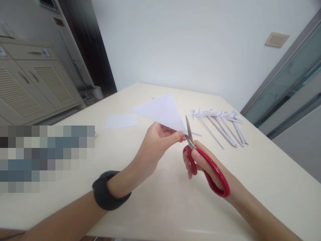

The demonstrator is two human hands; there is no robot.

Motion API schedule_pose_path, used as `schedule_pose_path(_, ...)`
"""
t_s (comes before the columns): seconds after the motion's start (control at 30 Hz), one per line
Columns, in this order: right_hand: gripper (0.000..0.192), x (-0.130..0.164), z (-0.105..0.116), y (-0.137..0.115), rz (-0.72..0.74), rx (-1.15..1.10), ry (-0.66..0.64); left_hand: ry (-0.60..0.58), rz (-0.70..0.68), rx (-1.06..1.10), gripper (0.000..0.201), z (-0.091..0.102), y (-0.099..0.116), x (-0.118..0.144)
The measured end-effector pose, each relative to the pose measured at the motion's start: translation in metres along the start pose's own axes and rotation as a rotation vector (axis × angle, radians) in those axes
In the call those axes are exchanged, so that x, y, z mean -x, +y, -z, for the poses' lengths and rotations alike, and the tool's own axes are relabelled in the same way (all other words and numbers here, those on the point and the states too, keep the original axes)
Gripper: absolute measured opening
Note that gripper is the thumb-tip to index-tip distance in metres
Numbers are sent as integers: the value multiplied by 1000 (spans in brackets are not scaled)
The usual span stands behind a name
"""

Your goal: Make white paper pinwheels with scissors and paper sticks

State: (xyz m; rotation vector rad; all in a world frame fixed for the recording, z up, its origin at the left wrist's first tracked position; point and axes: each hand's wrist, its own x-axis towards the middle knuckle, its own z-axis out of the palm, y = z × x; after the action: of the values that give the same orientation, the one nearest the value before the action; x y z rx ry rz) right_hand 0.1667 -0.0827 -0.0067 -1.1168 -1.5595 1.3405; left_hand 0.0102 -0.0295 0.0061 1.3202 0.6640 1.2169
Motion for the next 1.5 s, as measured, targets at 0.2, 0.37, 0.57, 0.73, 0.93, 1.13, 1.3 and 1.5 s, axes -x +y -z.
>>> schedule_pose_path(0.2,28,-1,-1,2,-7,12,4,19,0,6,16,-3,1,1)
schedule_pose_path(0.37,29,-3,0,4,-10,24,15,24,4,4,16,-4,1,2)
schedule_pose_path(0.57,30,-5,1,7,-17,71,45,25,12,-5,15,-3,0,2)
schedule_pose_path(0.73,31,-4,1,8,-20,97,43,29,13,-5,14,-3,-1,3)
schedule_pose_path(0.93,24,-2,-2,3,-28,89,59,36,-5,5,14,-3,-1,3)
schedule_pose_path(1.13,24,0,-5,0,-42,52,53,25,-25,29,14,-3,-2,3)
schedule_pose_path(1.3,23,0,-3,0,-36,8,148,-6,11,26,11,-2,-1,3)
schedule_pose_path(1.5,22,-2,1,-13,105,-53,314,-83,55,30,5,-4,0,6)
